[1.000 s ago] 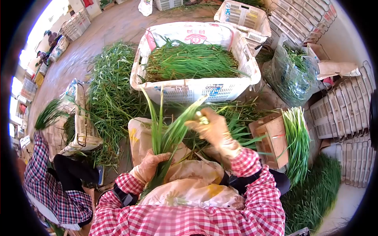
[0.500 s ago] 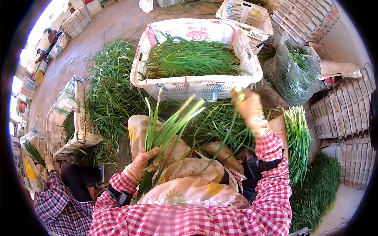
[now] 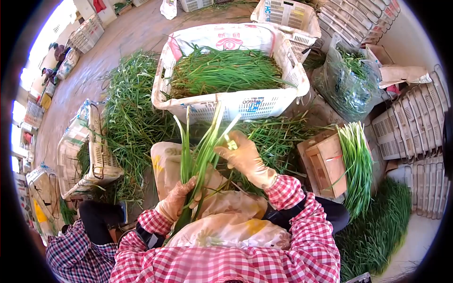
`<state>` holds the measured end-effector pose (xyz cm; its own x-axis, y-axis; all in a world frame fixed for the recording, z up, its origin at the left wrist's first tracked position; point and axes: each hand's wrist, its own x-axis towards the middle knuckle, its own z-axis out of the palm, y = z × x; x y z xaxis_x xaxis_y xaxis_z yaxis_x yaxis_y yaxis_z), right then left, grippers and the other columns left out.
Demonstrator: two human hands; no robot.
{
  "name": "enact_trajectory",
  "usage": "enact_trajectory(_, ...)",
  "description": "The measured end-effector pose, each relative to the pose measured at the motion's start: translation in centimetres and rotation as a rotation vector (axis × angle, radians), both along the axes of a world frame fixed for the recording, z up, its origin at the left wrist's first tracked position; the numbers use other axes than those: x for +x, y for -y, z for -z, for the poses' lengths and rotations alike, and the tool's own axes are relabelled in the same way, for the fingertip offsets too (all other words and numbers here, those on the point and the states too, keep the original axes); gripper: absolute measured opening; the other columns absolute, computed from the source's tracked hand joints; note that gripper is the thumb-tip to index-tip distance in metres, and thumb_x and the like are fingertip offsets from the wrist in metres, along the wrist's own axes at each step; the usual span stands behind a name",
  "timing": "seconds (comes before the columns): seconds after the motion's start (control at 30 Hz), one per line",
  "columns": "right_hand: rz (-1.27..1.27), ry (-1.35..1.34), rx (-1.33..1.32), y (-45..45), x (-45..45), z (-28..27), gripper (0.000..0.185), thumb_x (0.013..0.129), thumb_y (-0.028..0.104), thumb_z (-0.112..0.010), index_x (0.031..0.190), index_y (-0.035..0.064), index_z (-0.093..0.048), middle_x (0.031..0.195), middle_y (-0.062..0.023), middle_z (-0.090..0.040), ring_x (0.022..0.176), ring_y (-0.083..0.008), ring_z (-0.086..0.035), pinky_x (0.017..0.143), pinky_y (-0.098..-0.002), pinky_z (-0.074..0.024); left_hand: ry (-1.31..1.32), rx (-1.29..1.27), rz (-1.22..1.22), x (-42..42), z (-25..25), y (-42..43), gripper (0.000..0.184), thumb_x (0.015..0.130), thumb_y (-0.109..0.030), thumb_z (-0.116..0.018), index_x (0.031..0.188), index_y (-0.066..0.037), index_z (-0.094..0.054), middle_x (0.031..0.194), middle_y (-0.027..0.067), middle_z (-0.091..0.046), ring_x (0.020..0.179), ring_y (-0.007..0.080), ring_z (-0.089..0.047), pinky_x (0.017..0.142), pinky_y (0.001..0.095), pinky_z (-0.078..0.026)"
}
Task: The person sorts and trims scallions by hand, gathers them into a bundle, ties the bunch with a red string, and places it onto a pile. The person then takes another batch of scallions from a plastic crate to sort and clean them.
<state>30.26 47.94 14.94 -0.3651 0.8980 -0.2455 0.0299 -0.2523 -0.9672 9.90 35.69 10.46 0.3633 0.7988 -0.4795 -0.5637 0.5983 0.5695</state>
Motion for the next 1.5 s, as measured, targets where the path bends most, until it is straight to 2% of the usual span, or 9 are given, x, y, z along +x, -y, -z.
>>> enact_trajectory(0.1,-0.077,0.038,-0.022,-0.4,0.7,0.6,0.022,0.083,0.013,-0.064,0.099,0.0027,-0.056,0.072,-0.0071,-0.061,0.061,-0.0123,-0.057,0.053,-0.0267,-0.0468,-0.165,-0.069,-0.052,0.3,-2.1,-0.1,0.038,0.09,-0.029,-0.059,0.117,-0.003,-0.053,0.076,0.0038,-0.059,0.051,0.0094,-0.05,0.047,0.0208,-0.043)
enact_trajectory(0.13,-0.034,0.26,0.343,-0.9,1.1,2.8,0.02,0.083,0.015,-0.06,0.1,0.0045,-0.059,0.074,-0.0148,-0.063,0.066,-0.0247,-0.062,0.06,-0.0343,-0.0497,-0.211,-0.093,-0.081,0.4,-2.2,0.1,0.036,0.09,-0.028,-0.059,0.115,-0.003,-0.055,0.077,0.0037,-0.059,0.052,0.0089,-0.05,0.046,0.0205,-0.042)
enact_trajectory(0.5,-0.18,0.684,0.92,-5.0,6.7,2.8,0.019,0.078,0.005,-0.063,0.097,0.008,-0.065,0.087,-0.0163,-0.063,0.075,-0.0309,-0.063,0.064,-0.0367,-0.0499,-0.249,-0.039,0.069,-2.7,-4.0,0.0,0.018,0.09,-0.021,-0.057,0.1,-0.006,-0.058,0.054,0.0002,-0.048,0.038,0.0065,-0.035,0.038,0.0204,-0.029)
enact_trajectory(0.63,0.188,0.986,0.866,-9.4,11.7,3.9,0.013,0.084,0.015,-0.062,0.089,0.005,-0.067,0.077,-0.0156,-0.065,0.064,-0.0304,-0.064,0.058,-0.0368,-0.0511,-0.304,-0.018,-0.001,-6.0,-2.3,2.0,0.028,0.087,-0.019,-0.061,0.109,-0.002,-0.056,0.062,0.0028,-0.054,0.04,0.0086,-0.042,0.04,0.022,-0.034)
enact_trajectory(0.73,0.186,1.356,0.581,-10.7,12.0,3.7,0.038,0.087,0.016,-0.057,0.124,0.0082,-0.051,0.081,-0.0184,-0.065,0.064,-0.03,-0.064,0.058,-0.0365,-0.0518,-0.357,-0.001,-0.186,-3.5,-3.5,1.7,0.028,0.084,-0.01,-0.063,0.11,-0.003,-0.056,0.076,0.006,-0.06,0.05,0.0127,-0.054,0.044,0.0226,-0.043)
enact_trajectory(0.77,0.183,1.264,0.718,-9.8,11.1,4.3,0.049,0.09,0.015,-0.054,0.136,0.0135,-0.038,0.079,-0.0164,-0.066,0.062,-0.0252,-0.065,0.054,-0.0335,-0.053,-0.347,0.016,-0.25,-2.4,-3.5,1.2,0.029,0.082,-0.003,-0.062,0.11,-0.005,-0.056,0.081,0.0061,-0.061,0.062,0.0149,-0.06,0.05,0.025,-0.049)
enact_trajectory(0.9,-0.005,0.027,0.107,-2.4,3.6,0.0,0.012,0.089,0.013,-0.058,0.099,0.0073,-0.063,0.084,-0.0042,-0.067,0.06,-0.0061,-0.059,0.043,-0.0182,-0.0454,-0.415,0.108,-0.295,0.3,-2.6,0.1,0.038,0.082,0.006,-0.06,0.117,-0.007,-0.055,0.096,0.0045,-0.061,0.074,0.0131,-0.06,0.057,0.0257,-0.054)
enact_trajectory(1.2,0.119,-0.229,-0.099,-0.2,-0.8,-0.2,0.019,0.083,0.018,-0.069,0.094,0.0049,-0.061,0.073,0.0029,-0.058,0.055,-0.0028,-0.047,0.043,-0.0166,-0.04,-0.486,0.241,-0.222,1.6,0.2,0.4,0.037,0.085,0.002,-0.059,0.12,-0.005,-0.051,0.108,0.0058,-0.061,0.095,0.0148,-0.059,0.072,0.0297,-0.053)
enact_trajectory(1.5,-0.14,0.068,-0.076,-0.7,0.0,0.1,0.015,0.085,0.018,-0.065,0.094,0.0062,-0.069,0.076,0.0005,-0.065,0.055,-0.0043,-0.05,0.047,-0.0187,-0.0404,-0.058,-0.024,0.035,0.0,-2.1,-1.9,0.037,0.083,-0.022,-0.065,0.112,-0.002,-0.053,0.08,0.0043,-0.058,0.069,0.0138,-0.056,0.066,0.0278,-0.048)
